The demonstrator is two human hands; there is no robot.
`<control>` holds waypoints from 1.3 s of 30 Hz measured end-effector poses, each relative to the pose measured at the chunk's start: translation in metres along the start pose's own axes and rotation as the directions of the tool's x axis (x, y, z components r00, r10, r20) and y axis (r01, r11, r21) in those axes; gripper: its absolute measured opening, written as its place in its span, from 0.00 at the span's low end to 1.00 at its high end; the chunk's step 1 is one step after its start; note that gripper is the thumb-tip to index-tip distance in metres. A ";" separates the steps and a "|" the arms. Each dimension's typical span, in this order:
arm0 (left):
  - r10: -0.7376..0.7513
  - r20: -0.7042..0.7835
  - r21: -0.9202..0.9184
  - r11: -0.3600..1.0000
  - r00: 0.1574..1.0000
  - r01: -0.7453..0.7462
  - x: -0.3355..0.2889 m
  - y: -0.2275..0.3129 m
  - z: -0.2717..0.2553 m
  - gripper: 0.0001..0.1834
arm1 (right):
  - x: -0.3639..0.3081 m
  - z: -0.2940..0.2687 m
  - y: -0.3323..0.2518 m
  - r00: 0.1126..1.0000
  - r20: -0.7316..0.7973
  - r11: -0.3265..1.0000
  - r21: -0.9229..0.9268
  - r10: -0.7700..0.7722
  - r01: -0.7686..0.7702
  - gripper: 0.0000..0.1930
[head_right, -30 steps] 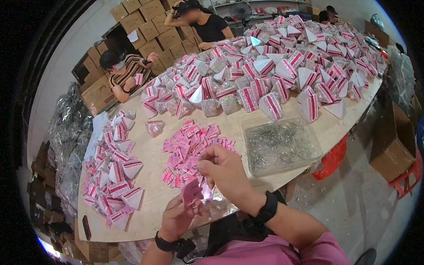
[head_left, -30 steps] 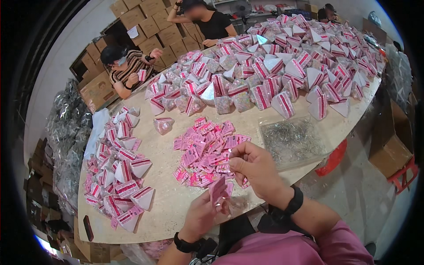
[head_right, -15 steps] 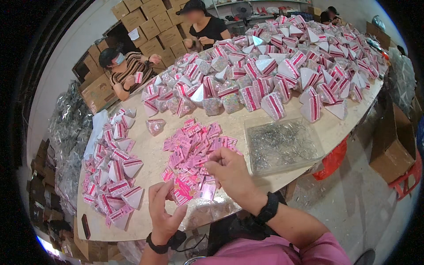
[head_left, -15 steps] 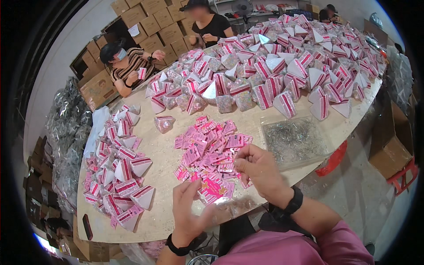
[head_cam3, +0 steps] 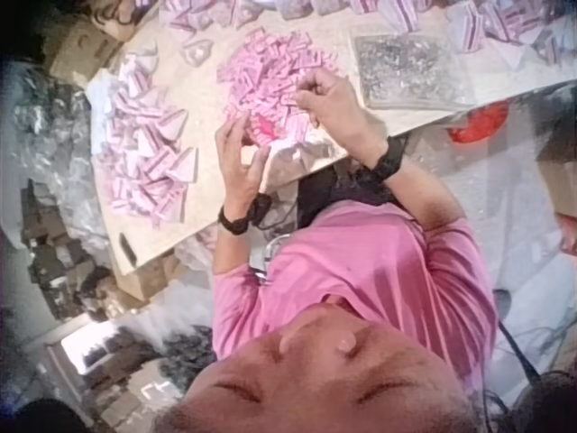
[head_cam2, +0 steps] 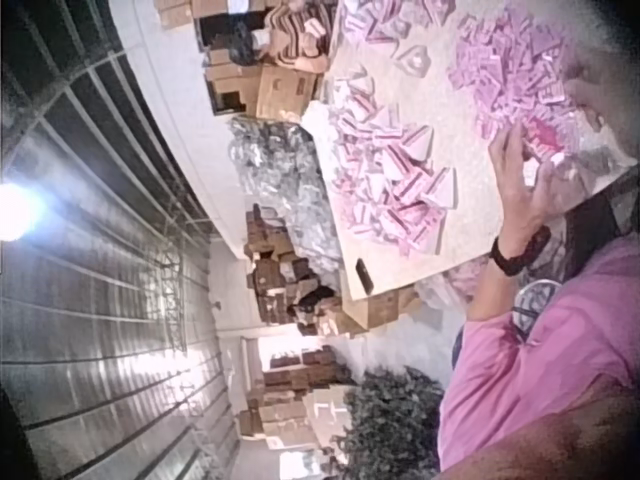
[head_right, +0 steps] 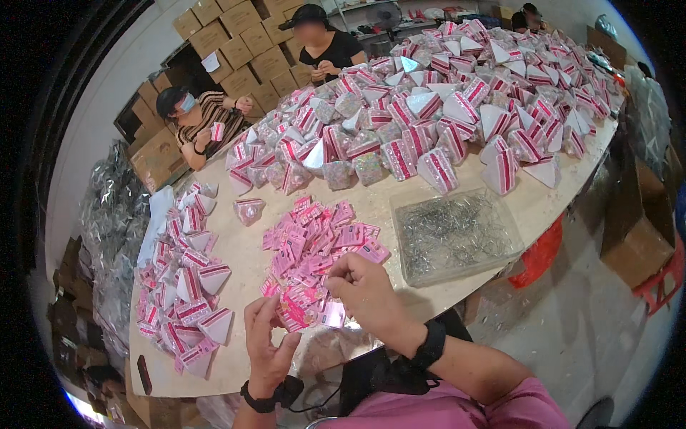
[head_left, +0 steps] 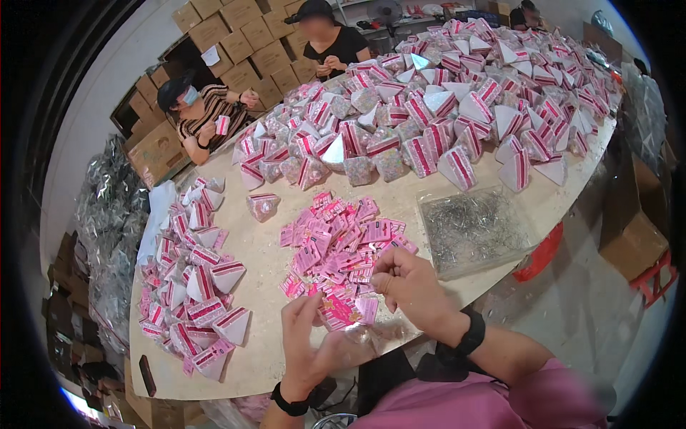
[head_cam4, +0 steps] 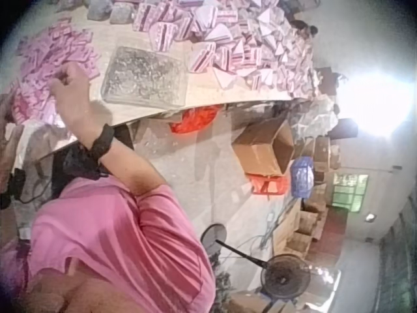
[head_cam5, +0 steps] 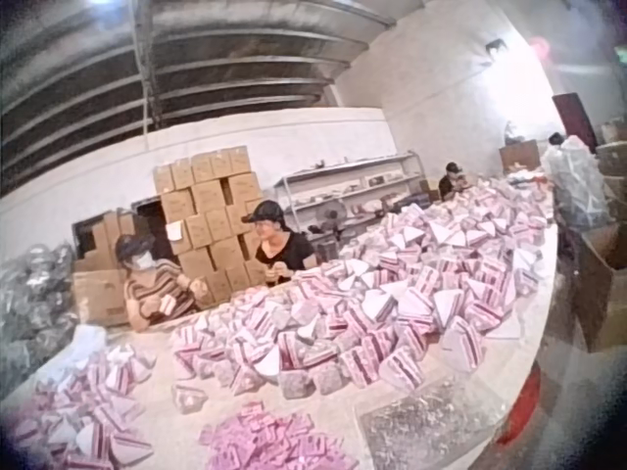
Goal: Placing small items into triangular plastic bags and sealing them.
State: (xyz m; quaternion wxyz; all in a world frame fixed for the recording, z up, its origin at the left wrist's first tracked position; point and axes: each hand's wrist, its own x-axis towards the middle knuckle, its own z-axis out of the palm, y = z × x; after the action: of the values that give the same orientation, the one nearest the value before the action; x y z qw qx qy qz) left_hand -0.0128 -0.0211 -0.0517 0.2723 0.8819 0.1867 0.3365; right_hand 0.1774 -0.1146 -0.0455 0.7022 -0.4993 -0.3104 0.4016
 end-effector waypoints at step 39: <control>-0.188 0.129 -0.288 0.932 0.974 0.218 0.003 -0.014 0.012 0.34 | -0.009 0.006 0.008 0.995 0.066 0.996 -0.026 -0.081 0.083 0.06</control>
State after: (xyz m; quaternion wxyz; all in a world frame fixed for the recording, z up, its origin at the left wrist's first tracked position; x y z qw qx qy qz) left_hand -0.0046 -0.0129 -0.0662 0.4454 0.8219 0.2099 0.2866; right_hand 0.1665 -0.1184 -0.0519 0.7003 -0.4830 -0.3590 0.3839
